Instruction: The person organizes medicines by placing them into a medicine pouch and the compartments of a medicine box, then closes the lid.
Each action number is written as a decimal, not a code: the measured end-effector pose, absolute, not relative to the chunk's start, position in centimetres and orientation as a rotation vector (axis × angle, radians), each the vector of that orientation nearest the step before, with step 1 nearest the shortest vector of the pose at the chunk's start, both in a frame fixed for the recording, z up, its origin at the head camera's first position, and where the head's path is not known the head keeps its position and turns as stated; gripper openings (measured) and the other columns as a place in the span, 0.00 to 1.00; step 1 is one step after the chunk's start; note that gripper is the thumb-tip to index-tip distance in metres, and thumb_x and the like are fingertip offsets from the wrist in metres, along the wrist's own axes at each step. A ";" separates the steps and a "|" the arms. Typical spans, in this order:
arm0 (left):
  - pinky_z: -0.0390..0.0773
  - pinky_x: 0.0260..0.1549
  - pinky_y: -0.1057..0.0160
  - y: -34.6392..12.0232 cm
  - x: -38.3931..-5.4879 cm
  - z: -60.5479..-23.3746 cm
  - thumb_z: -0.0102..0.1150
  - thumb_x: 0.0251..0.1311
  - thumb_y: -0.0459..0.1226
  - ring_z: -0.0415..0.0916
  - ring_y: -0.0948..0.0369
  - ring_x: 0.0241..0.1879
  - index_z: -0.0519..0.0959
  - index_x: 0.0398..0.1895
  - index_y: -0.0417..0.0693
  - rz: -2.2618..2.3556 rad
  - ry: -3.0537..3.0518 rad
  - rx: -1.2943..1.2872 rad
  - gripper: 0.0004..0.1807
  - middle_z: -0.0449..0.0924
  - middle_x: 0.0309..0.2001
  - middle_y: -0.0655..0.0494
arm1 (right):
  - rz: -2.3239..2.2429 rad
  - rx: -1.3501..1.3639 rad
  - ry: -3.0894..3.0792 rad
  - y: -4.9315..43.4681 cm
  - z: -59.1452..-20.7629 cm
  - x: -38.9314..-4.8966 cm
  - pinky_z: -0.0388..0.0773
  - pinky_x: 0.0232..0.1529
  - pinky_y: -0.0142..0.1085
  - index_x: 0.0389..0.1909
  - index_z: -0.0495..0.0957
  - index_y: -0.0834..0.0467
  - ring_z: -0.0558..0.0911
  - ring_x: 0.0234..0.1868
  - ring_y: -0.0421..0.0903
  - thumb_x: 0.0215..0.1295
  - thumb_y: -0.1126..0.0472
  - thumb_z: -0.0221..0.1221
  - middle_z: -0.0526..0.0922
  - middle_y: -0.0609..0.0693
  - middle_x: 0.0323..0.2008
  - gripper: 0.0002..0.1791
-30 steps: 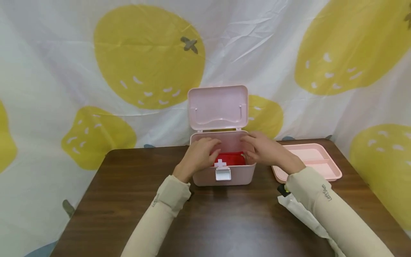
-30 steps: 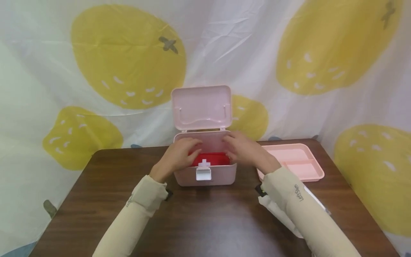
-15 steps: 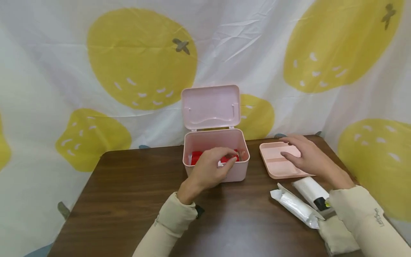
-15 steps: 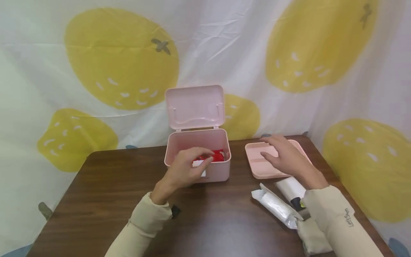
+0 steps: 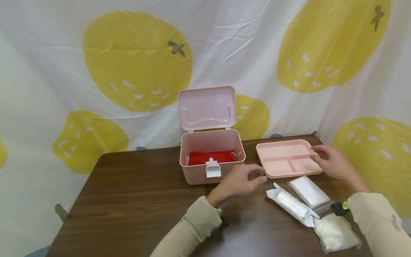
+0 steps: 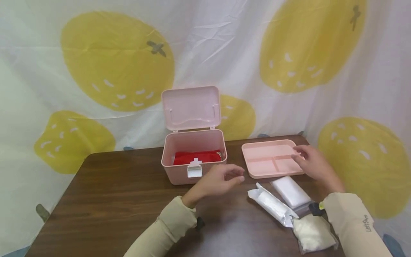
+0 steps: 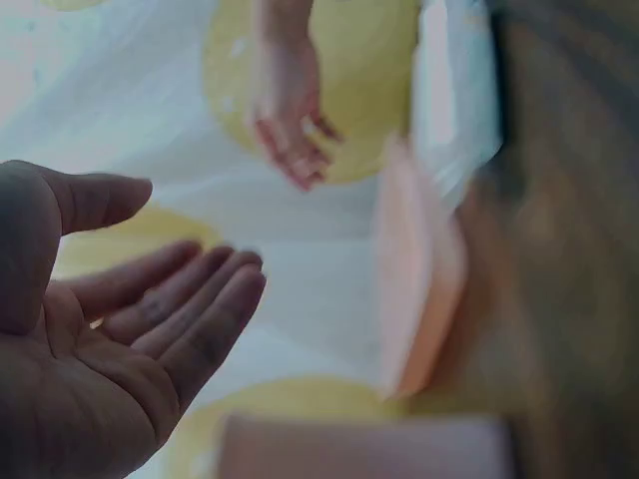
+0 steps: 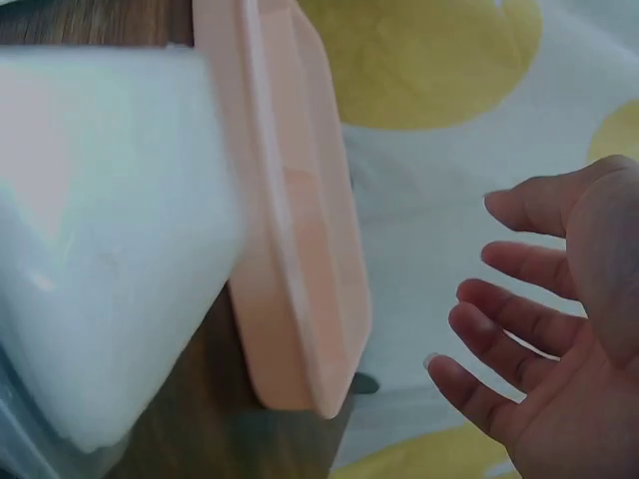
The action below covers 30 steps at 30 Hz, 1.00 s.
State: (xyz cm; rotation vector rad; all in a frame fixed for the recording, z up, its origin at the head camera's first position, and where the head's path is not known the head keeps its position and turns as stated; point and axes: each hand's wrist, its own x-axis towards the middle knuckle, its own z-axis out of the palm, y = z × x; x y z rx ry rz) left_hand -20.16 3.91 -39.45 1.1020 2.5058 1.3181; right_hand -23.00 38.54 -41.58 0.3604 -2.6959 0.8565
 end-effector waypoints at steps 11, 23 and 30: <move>0.77 0.53 0.66 10.0 -21.3 -44.5 0.64 0.62 0.46 0.79 0.60 0.56 0.70 0.67 0.44 1.521 2.390 0.395 0.32 0.78 0.59 0.52 | 0.903 0.097 -2.830 40.7 -44.4 -23.6 0.77 0.42 0.54 0.59 0.65 0.80 0.77 0.47 0.70 0.72 0.64 0.50 0.74 0.79 0.52 0.24; 0.76 0.51 0.55 12.2 -21.8 -47.2 0.64 0.61 0.41 0.76 0.59 0.44 0.78 0.52 0.43 1.712 2.214 0.061 0.18 0.80 0.43 0.56 | 1.088 -0.234 -2.956 41.3 -45.3 -23.2 0.64 0.61 0.64 0.65 0.57 0.82 0.64 0.62 0.76 0.76 0.55 0.41 0.61 0.81 0.63 0.33; 0.74 0.55 0.55 12.2 -22.1 -47.6 0.62 0.63 0.41 0.75 0.61 0.46 0.79 0.56 0.47 1.686 2.183 0.127 0.19 0.81 0.44 0.60 | 1.094 -0.253 -2.983 41.4 -46.1 -23.4 0.70 0.54 0.60 0.61 0.62 0.82 0.71 0.54 0.72 0.74 0.57 0.44 0.67 0.81 0.57 0.30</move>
